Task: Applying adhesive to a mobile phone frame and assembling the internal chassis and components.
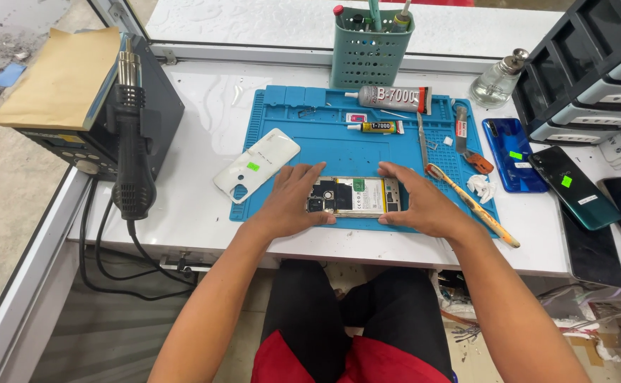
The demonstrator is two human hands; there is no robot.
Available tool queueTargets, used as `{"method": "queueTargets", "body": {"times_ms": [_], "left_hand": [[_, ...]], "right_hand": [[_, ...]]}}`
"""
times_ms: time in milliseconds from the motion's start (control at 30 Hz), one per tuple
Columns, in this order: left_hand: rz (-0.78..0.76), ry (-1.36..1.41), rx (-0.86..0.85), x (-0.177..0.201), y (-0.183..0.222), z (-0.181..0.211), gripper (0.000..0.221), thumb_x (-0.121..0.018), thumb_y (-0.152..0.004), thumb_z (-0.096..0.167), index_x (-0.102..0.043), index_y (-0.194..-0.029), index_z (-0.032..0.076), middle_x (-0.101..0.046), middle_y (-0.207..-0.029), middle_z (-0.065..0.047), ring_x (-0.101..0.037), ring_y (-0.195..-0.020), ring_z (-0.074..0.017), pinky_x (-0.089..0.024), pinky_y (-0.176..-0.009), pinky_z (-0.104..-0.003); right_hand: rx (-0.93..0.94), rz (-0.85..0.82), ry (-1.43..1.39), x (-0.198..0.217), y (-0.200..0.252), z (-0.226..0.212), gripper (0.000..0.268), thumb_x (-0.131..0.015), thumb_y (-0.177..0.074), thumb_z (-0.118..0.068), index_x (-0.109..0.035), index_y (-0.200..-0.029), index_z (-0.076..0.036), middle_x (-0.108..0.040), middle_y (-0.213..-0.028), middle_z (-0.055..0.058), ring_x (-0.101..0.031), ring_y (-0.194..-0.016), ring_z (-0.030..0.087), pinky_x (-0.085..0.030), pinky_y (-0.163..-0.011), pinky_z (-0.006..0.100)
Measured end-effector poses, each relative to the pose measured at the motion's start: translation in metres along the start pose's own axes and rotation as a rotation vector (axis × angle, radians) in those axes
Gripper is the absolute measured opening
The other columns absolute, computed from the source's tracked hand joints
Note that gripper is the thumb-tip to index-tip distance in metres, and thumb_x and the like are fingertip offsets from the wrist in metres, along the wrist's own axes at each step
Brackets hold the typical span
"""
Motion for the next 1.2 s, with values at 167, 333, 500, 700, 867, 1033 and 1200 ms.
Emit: {"method": "queueTargets", "body": {"times_ms": [167,333,500,700,867,1033,1200], "left_hand": [[0.014,-0.012,0.002,0.002,0.004,0.001,0.101,-0.089,-0.078,0.037,-0.036,-0.158,0.006,-0.053,-0.144,-0.017,-0.042,-0.135,-0.0349,-0.027,-0.121,-0.049],[0.061,-0.002,-0.027,0.005,0.006,0.003,0.098,-0.09,-0.076,0.036,-0.042,-0.154,0.004,-0.056,-0.142,-0.017,-0.044,-0.135,-0.0352,-0.029,-0.122,-0.05],[0.083,0.017,-0.041,0.009,0.005,0.007,0.095,-0.087,-0.077,0.043,-0.044,-0.153,0.003,-0.055,-0.143,-0.018,-0.044,-0.135,-0.0355,-0.03,-0.122,-0.052],[0.309,-0.092,-0.176,0.005,-0.076,-0.008,0.048,-0.064,-0.101,0.031,-0.054,-0.141,0.007,-0.058,-0.127,-0.013,-0.056,-0.122,-0.0308,-0.048,-0.104,-0.049],[0.439,-0.404,-0.183,0.003,-0.175,-0.013,0.037,-0.062,-0.1,0.013,-0.058,-0.136,0.009,-0.062,-0.124,-0.013,-0.063,-0.117,-0.0302,-0.055,-0.095,-0.044],[0.43,-0.7,-0.101,0.001,-0.229,-0.024,0.05,-0.071,-0.087,0.007,-0.058,-0.134,0.009,-0.068,-0.122,-0.011,-0.063,-0.109,-0.0309,-0.052,-0.087,-0.041],[0.405,-0.643,-0.082,0.004,-0.235,-0.023,0.019,-0.068,-0.096,0.02,-0.072,-0.113,0.014,-0.071,-0.107,-0.01,-0.062,-0.103,-0.0294,-0.052,-0.085,-0.042]], "right_hand": [[-0.019,0.013,-0.006,0.003,0.004,-0.001,0.093,-0.088,-0.071,0.001,-0.045,-0.154,-0.005,-0.055,-0.151,0.02,-0.039,-0.15,0.04,-0.019,-0.127,0.055],[-0.013,0.021,0.002,0.011,0.007,-0.014,0.088,-0.087,-0.075,-0.008,-0.046,-0.153,-0.005,-0.053,-0.152,0.022,-0.042,-0.146,0.045,-0.033,-0.12,0.061],[0.046,0.115,0.074,0.014,-0.001,-0.007,0.074,-0.08,-0.083,-0.018,-0.05,-0.15,-0.005,-0.054,-0.15,0.022,-0.046,-0.143,0.044,-0.04,-0.115,0.059],[-0.053,0.114,0.405,-0.007,0.019,-0.003,0.069,-0.076,-0.087,-0.03,-0.053,-0.15,-0.012,-0.059,-0.148,0.015,-0.052,-0.142,0.031,-0.027,-0.12,0.056],[-0.062,0.195,0.476,-0.031,0.031,0.012,0.064,-0.07,-0.094,-0.03,-0.049,-0.151,-0.009,-0.051,-0.154,0.021,-0.049,-0.144,0.035,-0.025,-0.118,0.06],[0.116,0.452,0.469,-0.059,0.041,0.031,0.053,-0.054,-0.101,-0.026,-0.046,-0.15,-0.006,-0.036,-0.164,0.023,-0.036,-0.15,0.035,-0.025,-0.114,0.057],[0.182,0.547,0.386,-0.05,0.052,0.021,0.049,-0.058,-0.1,-0.026,-0.054,-0.143,-0.006,-0.044,-0.16,0.018,-0.04,-0.149,0.029,-0.022,-0.119,0.053]]}}
Point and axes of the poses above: each hand's wrist, its own y-axis away from the middle knuckle, its own x-axis out of the back of the hand, z = x × y, the point moved 9 cm from there along -y, towards the middle knuckle
